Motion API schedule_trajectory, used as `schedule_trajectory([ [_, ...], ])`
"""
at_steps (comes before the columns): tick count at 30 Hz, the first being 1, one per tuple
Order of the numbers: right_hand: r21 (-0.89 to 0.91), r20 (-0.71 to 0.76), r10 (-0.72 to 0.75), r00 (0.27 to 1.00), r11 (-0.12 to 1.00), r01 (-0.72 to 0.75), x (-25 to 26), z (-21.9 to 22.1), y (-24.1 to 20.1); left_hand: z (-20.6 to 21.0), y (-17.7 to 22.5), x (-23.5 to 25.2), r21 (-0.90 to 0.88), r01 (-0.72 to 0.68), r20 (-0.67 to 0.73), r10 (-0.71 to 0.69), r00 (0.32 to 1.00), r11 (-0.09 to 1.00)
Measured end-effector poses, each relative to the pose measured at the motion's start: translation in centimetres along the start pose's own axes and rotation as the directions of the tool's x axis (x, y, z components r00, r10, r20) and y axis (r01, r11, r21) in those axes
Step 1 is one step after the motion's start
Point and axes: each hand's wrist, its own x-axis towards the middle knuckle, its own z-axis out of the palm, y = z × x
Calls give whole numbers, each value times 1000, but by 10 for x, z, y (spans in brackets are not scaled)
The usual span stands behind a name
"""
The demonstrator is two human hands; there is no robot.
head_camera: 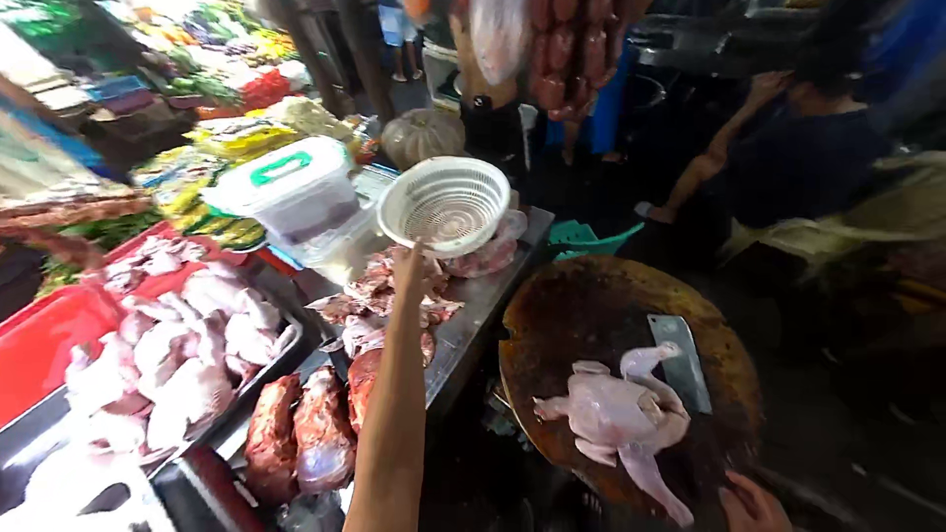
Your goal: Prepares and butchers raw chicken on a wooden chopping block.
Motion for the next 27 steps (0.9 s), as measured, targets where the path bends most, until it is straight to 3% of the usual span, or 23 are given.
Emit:
schedule_trajectory([
  [3,-129,-41,-114,993,986,108,16,17,27,8,-32,-79,-51,-71,-24,69,997,996],
  [5,-166,1,-119,993,979,118,30,33,28,29,-62,-172,-88,-42,187,58,981,995],
  [6,-185,26,-112,993,976,115,36,38,26,42,-80,-223,-57,-28,381,48,923,998],
  [8,-220,78,-103,992,968,118,46,42,17,73,-109,-312,66,-178,731,74,679,982],
  [10,-274,132,-50,990,958,85,58,41,11,109,-134,-368,90,-450,915,105,390,888],
  [11,-300,165,-5,986,952,55,65,39,6,126,-145,-382,134,-564,958,40,285,815],
  [13,-267,194,46,980,964,8,77,30,1,157,-167,-397,228,-706,973,-176,147,670],
  [17,60,181,109,978,991,-121,71,-20,8,163,-205,-427,225,-836,927,-374,27,500],
  [19,220,259,97,961,963,-156,57,-48,25,145,-204,-438,222,-811,950,-308,55,542],
  [20,246,294,85,952,956,-161,53,-59,36,142,-195,-438,264,-755,959,-247,139,601],
  [22,200,367,88,926,965,-171,58,-69,60,157,-153,-427,362,-571,906,-135,400,737],
  [23,138,400,99,911,976,-167,62,-69,71,175,-125,-419,412,-443,841,-144,522,796],
  [25,57,392,117,912,987,-151,74,-67,83,228,-85,-387,576,-151,668,-356,654,803],
  [27,52,428,167,888,977,-208,86,-72,86,283,-86,-350,651,90,506,-520,688,753],
])
